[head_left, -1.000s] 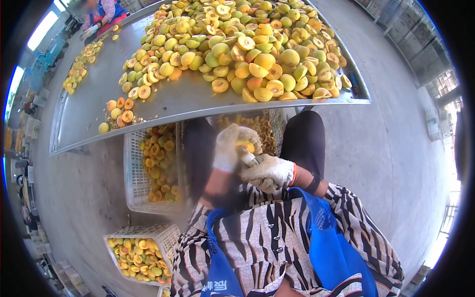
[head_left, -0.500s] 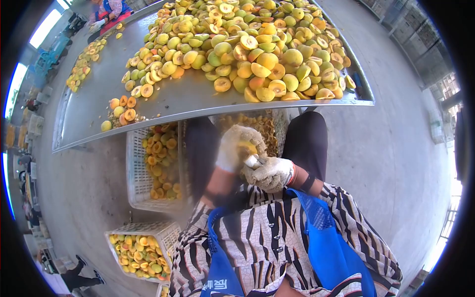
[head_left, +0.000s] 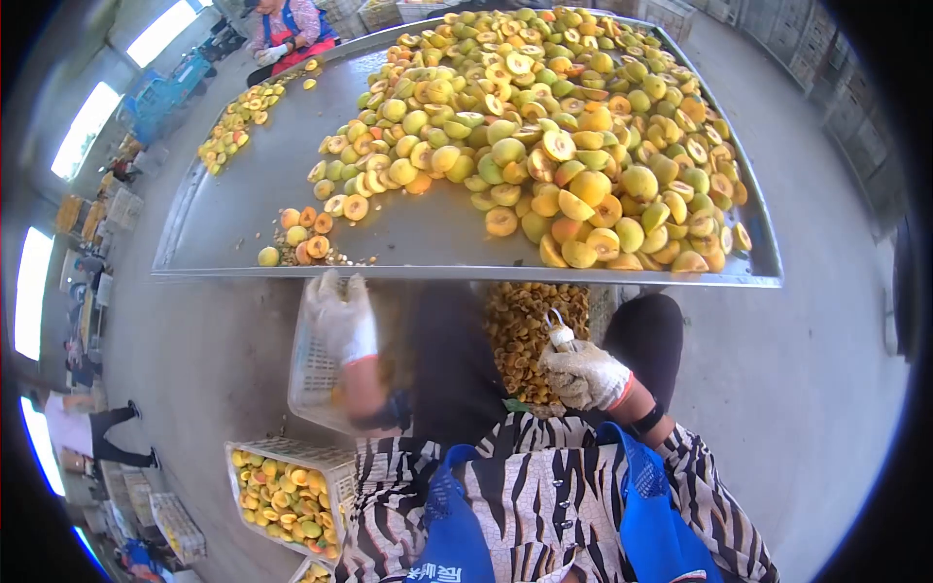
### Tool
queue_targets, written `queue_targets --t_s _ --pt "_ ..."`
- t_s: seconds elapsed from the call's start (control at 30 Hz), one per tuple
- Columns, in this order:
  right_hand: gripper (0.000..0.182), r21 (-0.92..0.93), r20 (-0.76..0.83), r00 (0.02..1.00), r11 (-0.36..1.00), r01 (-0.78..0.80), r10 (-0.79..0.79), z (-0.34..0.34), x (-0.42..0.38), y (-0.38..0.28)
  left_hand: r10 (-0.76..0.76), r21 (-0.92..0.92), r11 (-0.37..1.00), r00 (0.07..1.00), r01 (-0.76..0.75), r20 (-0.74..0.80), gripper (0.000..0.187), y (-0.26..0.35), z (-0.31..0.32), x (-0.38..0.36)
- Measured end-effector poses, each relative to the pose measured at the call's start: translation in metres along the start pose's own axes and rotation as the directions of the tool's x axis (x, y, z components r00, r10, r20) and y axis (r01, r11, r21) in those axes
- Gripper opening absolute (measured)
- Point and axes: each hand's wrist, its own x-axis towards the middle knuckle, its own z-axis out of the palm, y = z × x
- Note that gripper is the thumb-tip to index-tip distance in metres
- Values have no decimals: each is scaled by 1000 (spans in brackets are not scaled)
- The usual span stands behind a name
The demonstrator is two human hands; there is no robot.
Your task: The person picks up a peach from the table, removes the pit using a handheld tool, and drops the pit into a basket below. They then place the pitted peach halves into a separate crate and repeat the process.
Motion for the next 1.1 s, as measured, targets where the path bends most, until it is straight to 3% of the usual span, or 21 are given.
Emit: queue_targets --t_s 0.03,0.07,0.13,0.17,0.2,0.3,0.33,0.37,0.4,0.53,0.6,0.63,0.67,0.73,0.77,0.83,0.87,0.93,1.0,1.03,1.1 --pt "11 -165 -78 996 986 22 -35 3 7 2 -46 -118 991 993 58 105 47 13 5 5" --pt "13 -329 -140 986 943 36 -87 4 12 5 15 -130 992 985 7 173 49 26 21 9" --pt "14 -101 -43 995 990 -96 92 17 7 -5 61 -253 967 941 26 332 50 71 43 12" --pt "12 -233 -93 993 969 -87 67 15 8 -5 71 -248 967 871 60 487 54 91 64 16" --pt "11 -359 -142 989 930 -75 25 11 10 -4 135 -348 935 845 64 518 57 105 90 12" --pt "10 -299 -186 980 946 -126 72 9 7 -4 18 -177 962 602 207 799 65 172 97 19" --pt "10 -391 -189 980 920 -18 -62 4 7 1 8 -195 942 559 275 829 72 179 112 14" --pt "11 -483 -175 965 872 87 -193 -2 14 9 30 -150 976 588 156 808 74 187 125 6" --pt "13 -470 -188 965 879 74 -181 -3 12 8 56 -97 995 613 35 788 76 193 132 -1" --pt "18 -304 -295 954 952 -37 -57 9 4 4 44 -116 992 697 57 715 73 194 138 -20" --pt "15 -575 -195 961 816 49 -195 -8 10 17 18 -204 963 716 176 698 67 189 127 -20" --pt "15 -625 -178 961 778 57 -213 -11 11 21 92 -320 937 788 138 608 52 181 126 -20" --pt "14 -615 -190 960 787 46 -204 -12 11 22 7 -443 800 733 404 681 47 178 121 -22" --pt "14 -592 -214 959 805 24 -186 1 11 20 -48 -517 312 557 797 829 35 170 86 -19" --pt "14 -572 -254 948 820 14 -194 14 9 17 -4 -564 -77 566 822 825 26 161 82 -31" --pt "13 -556 -279 930 830 47 -239 36 1 9 208 -335 -434 455 836 866 17 138 62 -46" --pt "14 -644 -234 922 760 90 -308 36 -2 7 179 -176 -541 317 822 931 23 139 34 -40" --pt "16 -729 -209 889 671 137 -408 51 -5 4 240 -59 -652 280 756 929 30 132 13 -49" --pt "18 -756 -199 849 628 184 -489 71 -6 2 250 -37 -639 254 769 934 32 131 -3 -58" --pt "21 -854 -104 800 465 232 -592 67 -2 6 263 -56 -613 271 788 926 30 130 -5 -63" --pt "25 -929 -58 782 321 186 -620 81 -5 2 281 -108 -570 317 815 906 27 128 -6 -74"
